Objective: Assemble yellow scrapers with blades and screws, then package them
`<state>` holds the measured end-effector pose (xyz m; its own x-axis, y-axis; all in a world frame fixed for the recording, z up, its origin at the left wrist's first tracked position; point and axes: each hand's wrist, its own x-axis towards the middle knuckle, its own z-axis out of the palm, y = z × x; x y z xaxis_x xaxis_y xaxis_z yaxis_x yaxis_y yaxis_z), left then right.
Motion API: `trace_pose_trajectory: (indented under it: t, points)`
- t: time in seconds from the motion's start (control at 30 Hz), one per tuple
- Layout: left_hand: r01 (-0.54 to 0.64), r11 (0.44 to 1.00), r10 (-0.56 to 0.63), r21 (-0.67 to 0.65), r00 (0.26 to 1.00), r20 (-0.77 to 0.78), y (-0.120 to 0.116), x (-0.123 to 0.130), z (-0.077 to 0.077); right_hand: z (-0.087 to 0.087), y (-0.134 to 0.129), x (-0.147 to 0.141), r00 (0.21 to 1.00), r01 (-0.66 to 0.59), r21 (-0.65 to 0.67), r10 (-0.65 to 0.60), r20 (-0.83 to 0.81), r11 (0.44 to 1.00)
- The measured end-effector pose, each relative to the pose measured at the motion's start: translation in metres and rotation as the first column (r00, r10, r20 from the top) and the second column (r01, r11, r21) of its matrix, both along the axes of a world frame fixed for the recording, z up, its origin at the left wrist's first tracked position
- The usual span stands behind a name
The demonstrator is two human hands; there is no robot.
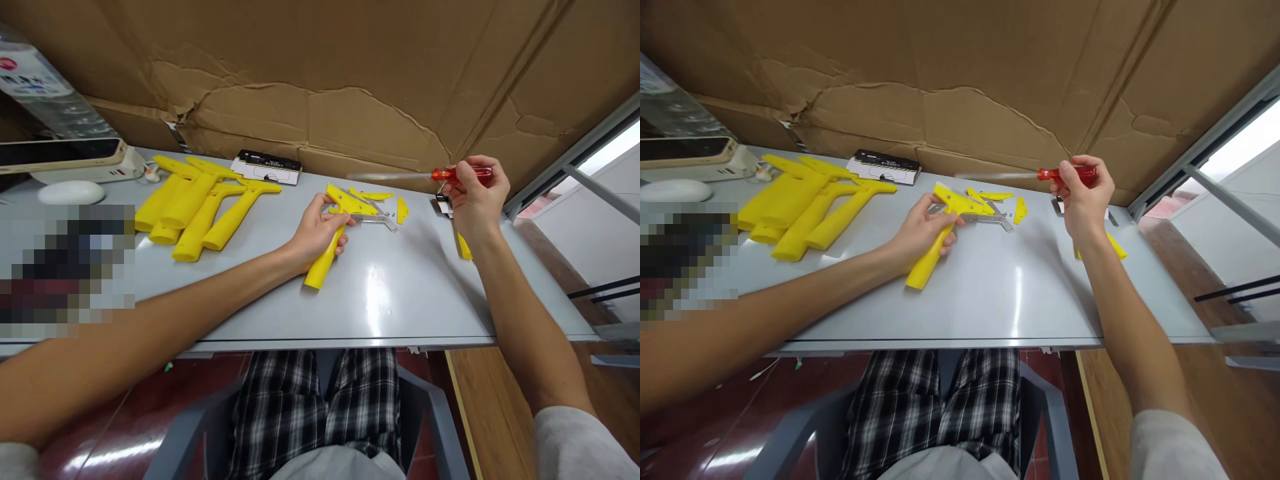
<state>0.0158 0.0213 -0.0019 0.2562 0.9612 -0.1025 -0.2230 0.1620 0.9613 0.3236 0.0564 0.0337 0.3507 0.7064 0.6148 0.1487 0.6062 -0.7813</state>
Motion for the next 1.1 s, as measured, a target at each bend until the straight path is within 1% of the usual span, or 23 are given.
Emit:
trace_pose_trajectory:
  t: [0.13,0.2,0.33,0.53,0.73,1.1]
  points:
    - [0.001,1.0,0.0,0.02,1.0,-0.023,0.0,0.0,0.0,0.002,0.0,-0.005,0.992,0.007,-0.01,-0.008,-0.126,1.0]
    - [-0.009,1.0,0.01,0.026,1.0,-0.029,-0.001,0.0,0.001,0.001,0.001,-0.008,0.99,0.01,-0.01,-0.011,-0.142,1.0]
    - [-0.031,0.999,0.032,0.02,0.999,-0.038,-0.004,0.002,0.004,-0.003,0.002,-0.009,0.995,0.017,-0.009,-0.017,-0.102,1.0]
    - [-0.035,0.999,0.035,0.016,0.998,-0.055,-0.003,0.002,0.004,-0.008,0.004,-0.008,0.994,-0.021,-0.018,0.019,-0.111,1.0]
    - [-0.029,1.0,0.029,0.01,0.998,-0.06,-0.004,0.002,0.005,-0.009,0.004,-0.01,0.995,0.0,-0.036,-0.004,-0.102,0.999]
    - [-0.036,0.999,0.037,0.004,0.997,-0.062,-0.004,0.003,0.006,-0.009,0.003,-0.012,0.998,0.023,-0.009,-0.023,-0.063,1.0]
